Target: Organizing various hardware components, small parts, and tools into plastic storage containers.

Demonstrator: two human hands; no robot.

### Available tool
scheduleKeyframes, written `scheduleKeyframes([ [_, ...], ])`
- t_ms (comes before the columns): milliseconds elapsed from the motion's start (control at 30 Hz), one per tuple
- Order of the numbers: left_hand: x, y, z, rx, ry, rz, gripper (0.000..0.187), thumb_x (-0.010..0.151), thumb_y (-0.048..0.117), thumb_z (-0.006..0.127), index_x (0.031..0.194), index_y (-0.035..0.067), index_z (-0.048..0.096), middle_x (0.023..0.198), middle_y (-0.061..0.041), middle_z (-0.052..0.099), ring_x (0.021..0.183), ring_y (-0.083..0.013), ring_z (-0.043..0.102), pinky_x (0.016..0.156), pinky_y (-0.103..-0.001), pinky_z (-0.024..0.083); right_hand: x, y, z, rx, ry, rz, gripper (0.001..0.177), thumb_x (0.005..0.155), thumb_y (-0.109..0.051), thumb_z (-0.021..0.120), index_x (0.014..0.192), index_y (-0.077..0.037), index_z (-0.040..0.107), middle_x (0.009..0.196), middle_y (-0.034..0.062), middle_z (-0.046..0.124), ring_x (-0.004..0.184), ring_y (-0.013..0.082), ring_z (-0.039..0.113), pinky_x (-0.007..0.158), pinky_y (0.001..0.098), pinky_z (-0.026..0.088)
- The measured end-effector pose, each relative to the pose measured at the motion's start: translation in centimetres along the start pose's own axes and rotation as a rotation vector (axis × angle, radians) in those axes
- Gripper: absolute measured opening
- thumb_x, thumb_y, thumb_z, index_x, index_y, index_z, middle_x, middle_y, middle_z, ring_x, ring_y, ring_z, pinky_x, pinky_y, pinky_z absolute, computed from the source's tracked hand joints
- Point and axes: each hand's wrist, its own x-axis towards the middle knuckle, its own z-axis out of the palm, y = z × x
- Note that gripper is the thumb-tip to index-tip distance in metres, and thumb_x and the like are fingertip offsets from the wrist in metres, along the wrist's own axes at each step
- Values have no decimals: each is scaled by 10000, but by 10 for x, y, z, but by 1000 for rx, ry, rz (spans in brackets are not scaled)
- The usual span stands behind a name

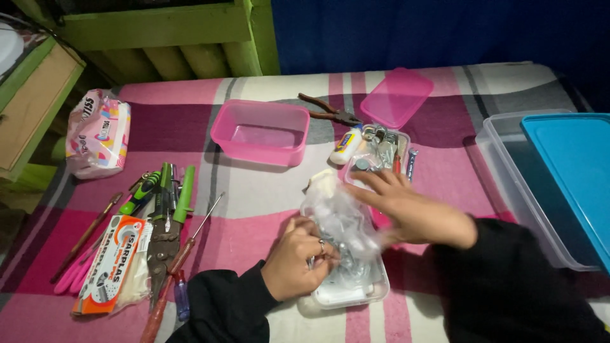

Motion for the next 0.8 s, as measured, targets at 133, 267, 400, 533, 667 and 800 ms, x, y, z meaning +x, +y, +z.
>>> scheduleKeyframes([
  [133,2,10,-6,83,69,86,88,729,184,815,808,147,808,820,-49,659,936,-281,614,979,-500,315,21,4,37,208,471,-297,739,843,-467,777,1438,-93,548,1535,222,479,1378,401,433,1101,520,365],
  [267,3,12,-9,166,307,74,62,769,174,784,764,131,740,878,-32,636,903,-248,597,932,-429,370,30,3,62,431,207,-99,329,1041,-377,572,1104,-59,630,1032,170,654,991,296,632,912,413,497],
  [400,6,19,-17,141,445,26,216,818,142,710,1023,88,753,972,-75,654,931,-264,602,879,-394,413,29,-5,61,483,256,-257,305,981,-241,588,1219,-51,592,963,164,675,927,337,566,826,456,465],
  [533,8,26,-20,37,384,52,296,878,128,663,1157,30,683,1108,-126,684,1011,-294,616,963,-422,429,23,-26,42,439,85,-101,286,996,-291,639,1173,-73,587,854,160,634,897,329,570,831,440,470],
  [667,2,10,-7,16,183,-78,297,883,185,693,1120,8,672,1000,-91,691,991,-289,627,1006,-427,427,25,-26,54,481,466,-62,487,858,-195,672,1288,-86,472,980,125,656,941,316,662,801,422,483],
  [800,0,6,0,196,50,-93,134,791,185,752,836,61,732,884,-33,697,1005,-225,656,1065,-445,364,17,-21,63,48,540,-241,270,854,-157,688,1095,-101,580,1011,121,658,987,349,636,862,460,502],
])
